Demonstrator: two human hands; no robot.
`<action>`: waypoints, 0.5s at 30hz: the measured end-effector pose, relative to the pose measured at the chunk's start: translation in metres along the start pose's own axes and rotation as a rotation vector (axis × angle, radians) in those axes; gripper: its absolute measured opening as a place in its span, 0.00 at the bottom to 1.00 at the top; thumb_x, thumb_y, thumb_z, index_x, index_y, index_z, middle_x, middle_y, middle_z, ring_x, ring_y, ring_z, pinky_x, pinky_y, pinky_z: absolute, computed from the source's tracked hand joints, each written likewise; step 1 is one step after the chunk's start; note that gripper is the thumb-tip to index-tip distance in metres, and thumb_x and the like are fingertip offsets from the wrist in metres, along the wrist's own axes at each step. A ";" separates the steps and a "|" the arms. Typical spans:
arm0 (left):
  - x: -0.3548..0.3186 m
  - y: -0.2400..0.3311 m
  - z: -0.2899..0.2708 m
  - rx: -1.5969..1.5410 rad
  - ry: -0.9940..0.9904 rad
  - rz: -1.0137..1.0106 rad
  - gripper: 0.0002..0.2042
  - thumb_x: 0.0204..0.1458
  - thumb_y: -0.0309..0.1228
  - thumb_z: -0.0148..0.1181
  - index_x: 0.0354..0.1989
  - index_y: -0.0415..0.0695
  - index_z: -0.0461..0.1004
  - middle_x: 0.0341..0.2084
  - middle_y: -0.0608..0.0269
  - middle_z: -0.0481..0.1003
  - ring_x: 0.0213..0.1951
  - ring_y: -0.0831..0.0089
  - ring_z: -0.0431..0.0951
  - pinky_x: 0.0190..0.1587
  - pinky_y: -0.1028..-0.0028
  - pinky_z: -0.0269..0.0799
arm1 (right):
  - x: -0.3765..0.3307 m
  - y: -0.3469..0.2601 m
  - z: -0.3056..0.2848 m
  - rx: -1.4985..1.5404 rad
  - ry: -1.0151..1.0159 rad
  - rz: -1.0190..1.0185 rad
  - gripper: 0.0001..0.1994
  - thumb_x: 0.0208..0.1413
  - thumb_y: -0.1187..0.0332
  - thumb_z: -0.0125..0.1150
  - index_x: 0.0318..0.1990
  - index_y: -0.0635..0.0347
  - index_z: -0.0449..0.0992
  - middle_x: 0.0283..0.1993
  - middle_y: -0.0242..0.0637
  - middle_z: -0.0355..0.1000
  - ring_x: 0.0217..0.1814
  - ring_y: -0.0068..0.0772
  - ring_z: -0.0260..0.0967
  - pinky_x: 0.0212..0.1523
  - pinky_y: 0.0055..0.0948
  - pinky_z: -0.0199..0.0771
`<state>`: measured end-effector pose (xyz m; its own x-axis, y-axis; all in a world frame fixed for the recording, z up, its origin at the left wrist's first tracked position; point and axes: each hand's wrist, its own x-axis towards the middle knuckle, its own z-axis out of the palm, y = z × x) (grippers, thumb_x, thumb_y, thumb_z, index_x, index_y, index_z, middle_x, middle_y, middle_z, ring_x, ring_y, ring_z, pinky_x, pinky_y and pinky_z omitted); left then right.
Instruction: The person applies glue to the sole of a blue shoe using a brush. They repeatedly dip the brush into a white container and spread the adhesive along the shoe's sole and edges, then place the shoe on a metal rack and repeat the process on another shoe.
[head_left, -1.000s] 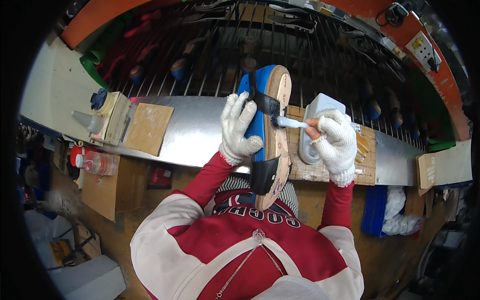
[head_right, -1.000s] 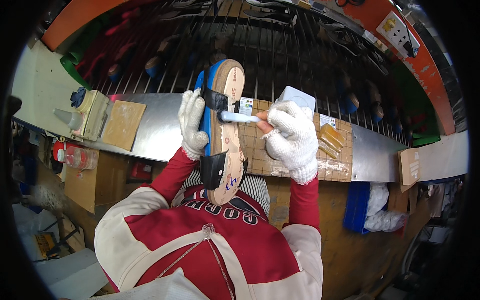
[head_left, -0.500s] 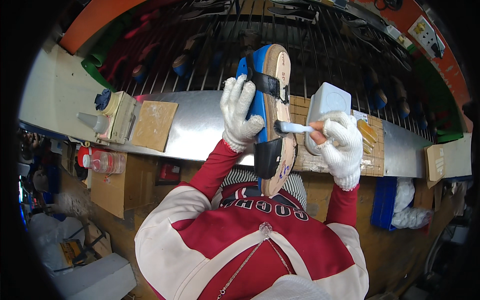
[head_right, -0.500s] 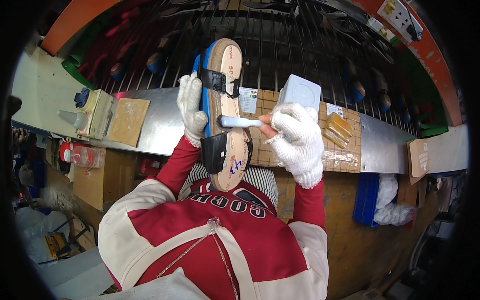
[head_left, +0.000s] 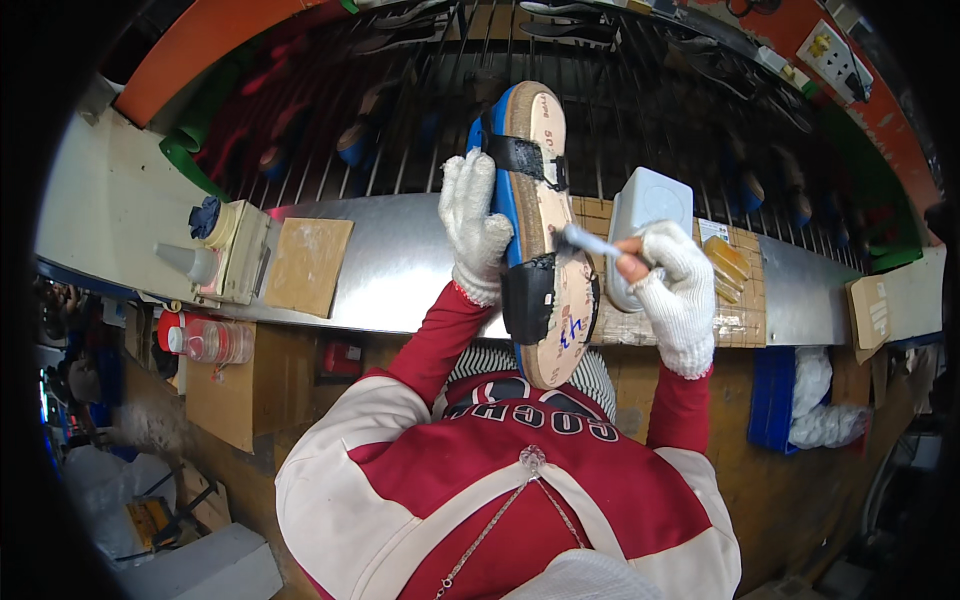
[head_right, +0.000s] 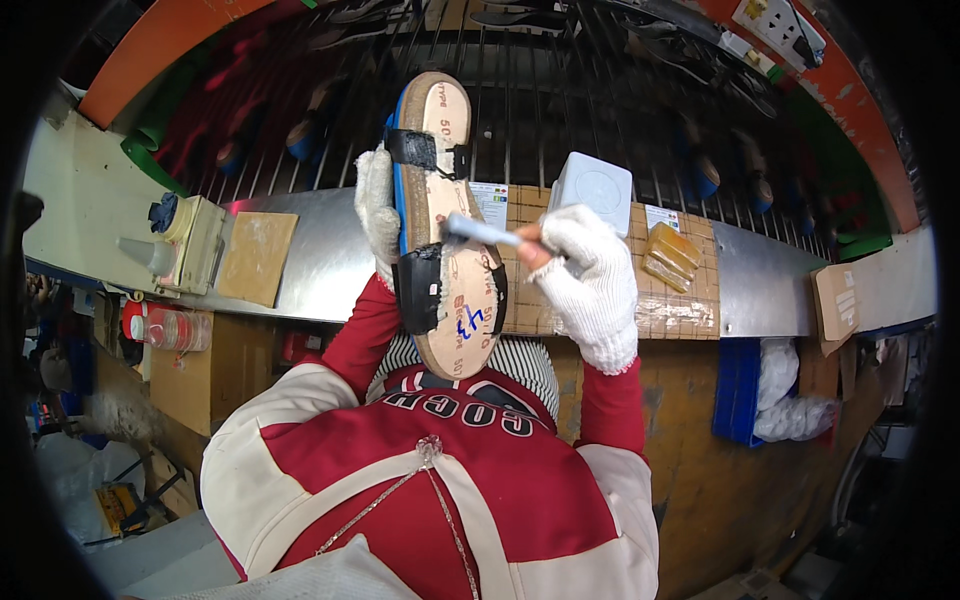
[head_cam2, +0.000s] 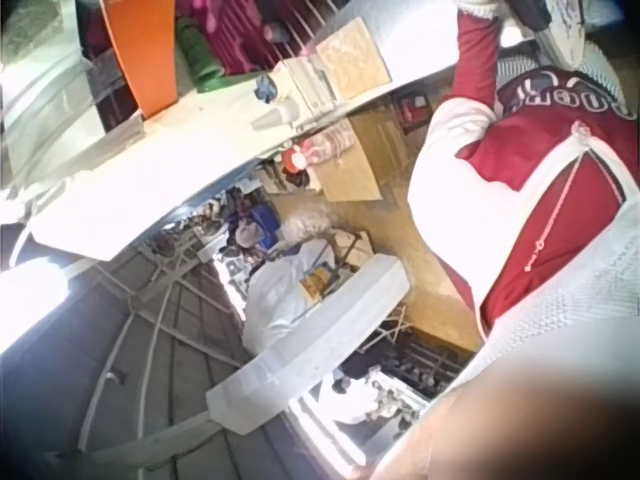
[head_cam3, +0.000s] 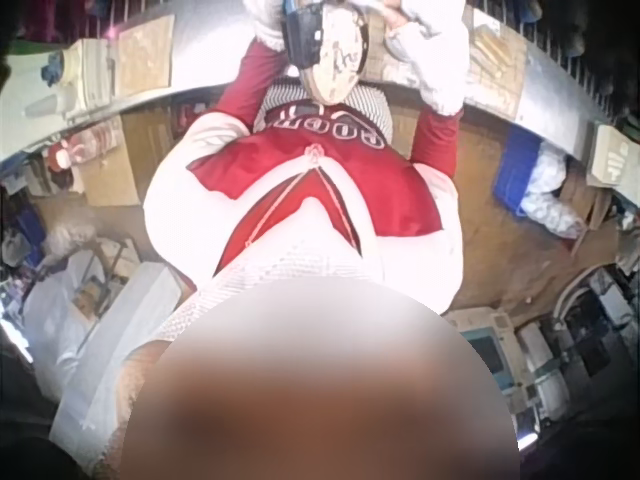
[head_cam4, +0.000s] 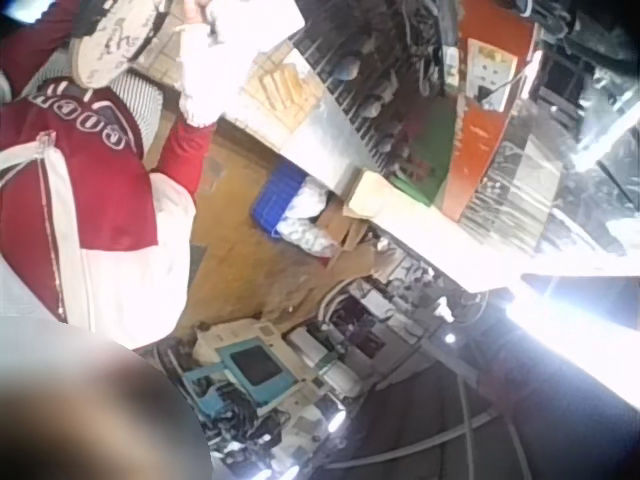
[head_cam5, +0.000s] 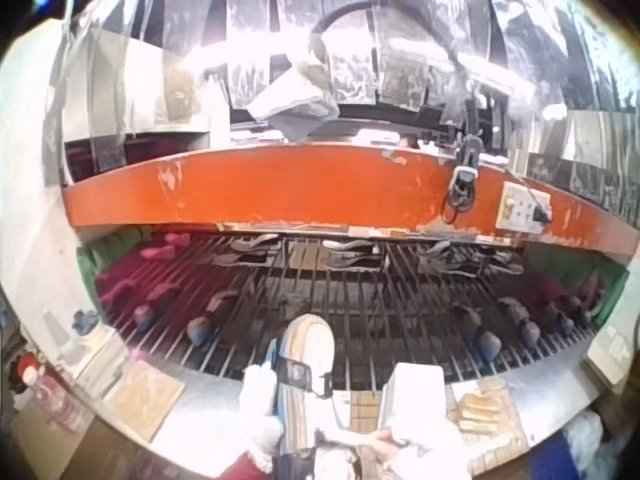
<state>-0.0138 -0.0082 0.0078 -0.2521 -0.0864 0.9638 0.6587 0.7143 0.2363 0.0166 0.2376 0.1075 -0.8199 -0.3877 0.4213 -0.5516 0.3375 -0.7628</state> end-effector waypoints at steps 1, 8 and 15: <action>-0.001 -0.003 -0.001 -0.032 -0.004 -0.028 0.24 0.66 0.48 0.46 0.70 0.63 0.58 0.63 0.47 0.68 0.62 0.45 0.71 0.64 0.40 0.59 | -0.001 0.000 0.000 0.081 -0.006 0.004 0.09 0.55 0.68 0.69 0.38 0.64 0.83 0.34 0.32 0.70 0.33 0.22 0.67 0.32 0.25 0.66; 0.003 -0.004 -0.002 0.188 0.046 0.119 0.28 0.63 0.43 0.53 0.71 0.61 0.54 0.62 0.43 0.67 0.60 0.41 0.71 0.62 0.39 0.61 | -0.016 0.007 0.019 0.098 0.148 0.148 0.10 0.60 0.69 0.65 0.39 0.69 0.80 0.34 0.31 0.67 0.30 0.17 0.63 0.28 0.19 0.65; 0.007 -0.001 -0.006 0.315 0.047 0.166 0.31 0.57 0.39 0.61 0.70 0.66 0.57 0.61 0.42 0.68 0.57 0.40 0.73 0.58 0.39 0.65 | -0.052 -0.005 0.021 0.266 0.077 0.265 0.10 0.57 0.70 0.68 0.41 0.69 0.81 0.36 0.34 0.69 0.36 0.24 0.66 0.36 0.23 0.67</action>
<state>-0.0117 -0.0134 0.0153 -0.1223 0.0221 0.9922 0.4348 0.8999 0.0335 0.0653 0.2383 0.0793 -0.9436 -0.2474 0.2200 -0.2677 0.1793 -0.9467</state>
